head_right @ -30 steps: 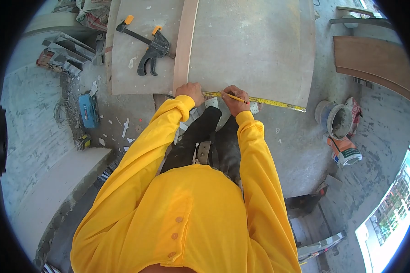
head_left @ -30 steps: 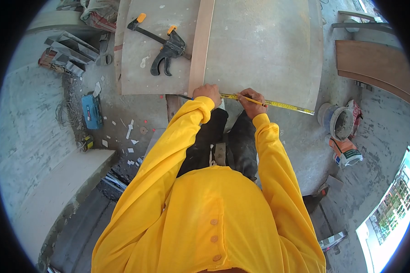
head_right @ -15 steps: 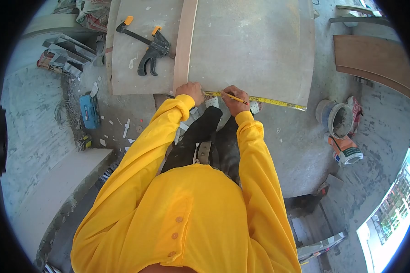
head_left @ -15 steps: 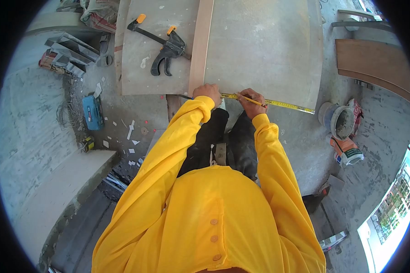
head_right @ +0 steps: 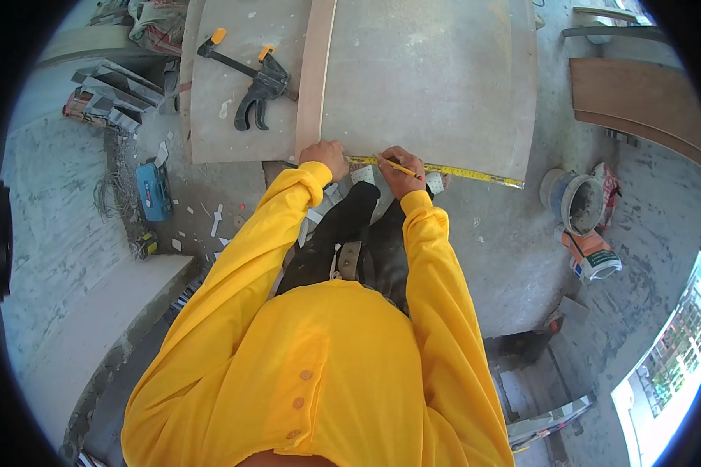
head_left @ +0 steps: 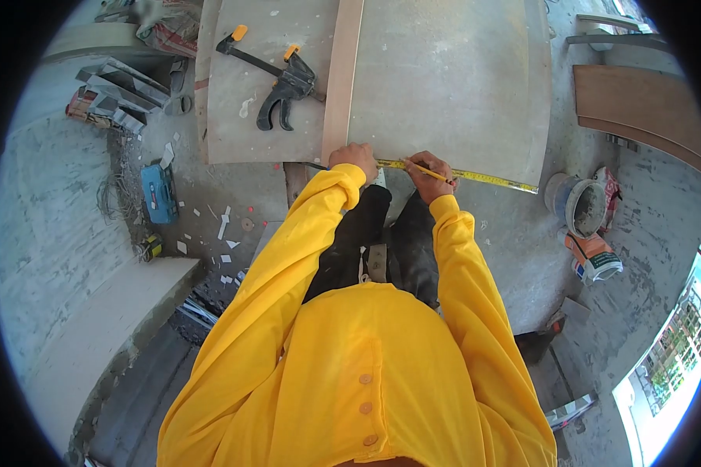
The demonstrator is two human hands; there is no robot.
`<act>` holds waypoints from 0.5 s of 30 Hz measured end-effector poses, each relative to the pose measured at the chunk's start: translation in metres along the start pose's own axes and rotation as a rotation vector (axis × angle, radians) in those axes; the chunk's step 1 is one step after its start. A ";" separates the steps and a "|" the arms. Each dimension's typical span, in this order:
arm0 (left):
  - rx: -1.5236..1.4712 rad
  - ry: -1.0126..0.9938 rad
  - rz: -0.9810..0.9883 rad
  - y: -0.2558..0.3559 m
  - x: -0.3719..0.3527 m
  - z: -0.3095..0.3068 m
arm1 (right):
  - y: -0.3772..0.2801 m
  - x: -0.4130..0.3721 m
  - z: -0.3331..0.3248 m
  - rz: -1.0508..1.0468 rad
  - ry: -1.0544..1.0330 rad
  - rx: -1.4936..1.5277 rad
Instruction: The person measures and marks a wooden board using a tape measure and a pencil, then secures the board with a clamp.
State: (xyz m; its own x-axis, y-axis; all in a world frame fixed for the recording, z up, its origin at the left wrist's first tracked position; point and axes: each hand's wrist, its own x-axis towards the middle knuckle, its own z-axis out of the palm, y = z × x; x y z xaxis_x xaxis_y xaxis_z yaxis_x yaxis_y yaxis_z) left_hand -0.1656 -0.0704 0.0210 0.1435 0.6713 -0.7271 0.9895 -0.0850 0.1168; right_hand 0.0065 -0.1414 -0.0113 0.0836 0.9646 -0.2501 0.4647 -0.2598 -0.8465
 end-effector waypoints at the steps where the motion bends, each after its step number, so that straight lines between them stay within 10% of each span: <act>1: 0.000 -0.009 -0.008 0.000 0.000 0.000 | 0.002 0.000 0.001 0.000 -0.002 0.002; 10: 0.008 -0.054 -0.010 0.003 -0.006 -0.010 | -0.009 -0.005 0.000 -0.082 -0.052 -0.030; 15: 0.022 -0.030 -0.018 0.001 0.000 -0.002 | -0.032 -0.035 -0.003 -0.150 0.339 -0.120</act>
State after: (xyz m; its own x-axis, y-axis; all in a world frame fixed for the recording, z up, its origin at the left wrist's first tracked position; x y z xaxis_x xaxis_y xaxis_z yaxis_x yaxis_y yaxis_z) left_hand -0.1642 -0.0686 0.0223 0.1257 0.6502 -0.7493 0.9920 -0.0893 0.0889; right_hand -0.0081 -0.1665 0.0258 0.2839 0.9570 0.0588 0.5923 -0.1268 -0.7957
